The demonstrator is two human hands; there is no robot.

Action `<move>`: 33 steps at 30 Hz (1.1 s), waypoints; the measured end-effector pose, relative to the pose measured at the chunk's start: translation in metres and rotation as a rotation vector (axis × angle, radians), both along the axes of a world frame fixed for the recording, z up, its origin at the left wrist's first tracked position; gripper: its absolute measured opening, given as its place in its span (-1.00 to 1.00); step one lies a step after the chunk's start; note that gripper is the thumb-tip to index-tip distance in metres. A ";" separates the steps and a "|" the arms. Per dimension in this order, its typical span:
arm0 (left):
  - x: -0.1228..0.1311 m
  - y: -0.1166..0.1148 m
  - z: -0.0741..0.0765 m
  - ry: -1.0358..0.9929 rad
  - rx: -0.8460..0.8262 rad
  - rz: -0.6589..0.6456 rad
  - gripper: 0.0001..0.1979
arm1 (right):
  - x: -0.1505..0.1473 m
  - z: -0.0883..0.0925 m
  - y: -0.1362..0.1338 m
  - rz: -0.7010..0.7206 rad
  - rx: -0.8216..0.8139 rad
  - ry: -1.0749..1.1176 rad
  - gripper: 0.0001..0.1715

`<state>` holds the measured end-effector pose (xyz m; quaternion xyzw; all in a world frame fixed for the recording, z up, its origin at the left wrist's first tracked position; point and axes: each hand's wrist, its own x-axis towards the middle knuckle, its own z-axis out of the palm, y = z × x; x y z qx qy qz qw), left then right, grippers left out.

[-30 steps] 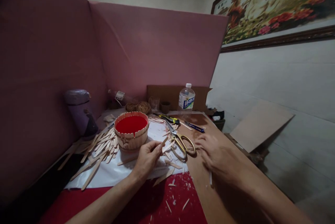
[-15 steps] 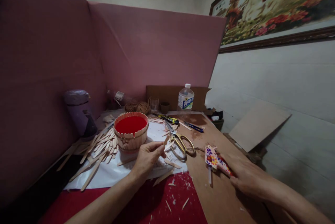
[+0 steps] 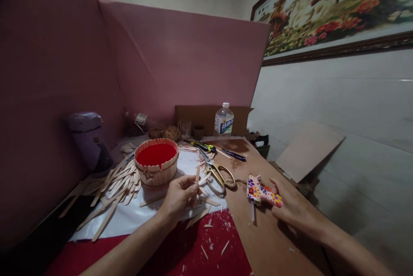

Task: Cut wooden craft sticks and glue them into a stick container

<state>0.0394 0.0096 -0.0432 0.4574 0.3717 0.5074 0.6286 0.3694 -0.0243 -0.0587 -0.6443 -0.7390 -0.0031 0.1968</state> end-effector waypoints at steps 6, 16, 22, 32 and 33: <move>0.001 0.002 0.001 0.026 -0.025 0.013 -0.54 | -0.015 0.024 -0.007 0.032 -0.097 -0.005 -0.36; 0.002 0.005 -0.003 0.046 -0.029 0.033 -0.52 | -0.077 0.071 0.002 0.165 0.066 0.008 -0.67; 0.000 0.002 0.004 0.028 -0.054 0.066 -0.59 | -0.147 0.059 0.041 0.197 -0.091 -0.076 -0.70; -0.001 0.012 -0.013 0.183 0.033 0.084 -0.88 | -0.165 0.093 0.052 0.197 -0.078 -0.101 -0.52; -0.002 0.013 -0.016 0.197 0.047 0.098 -0.89 | -0.162 0.099 0.049 0.225 -0.024 -0.102 -0.57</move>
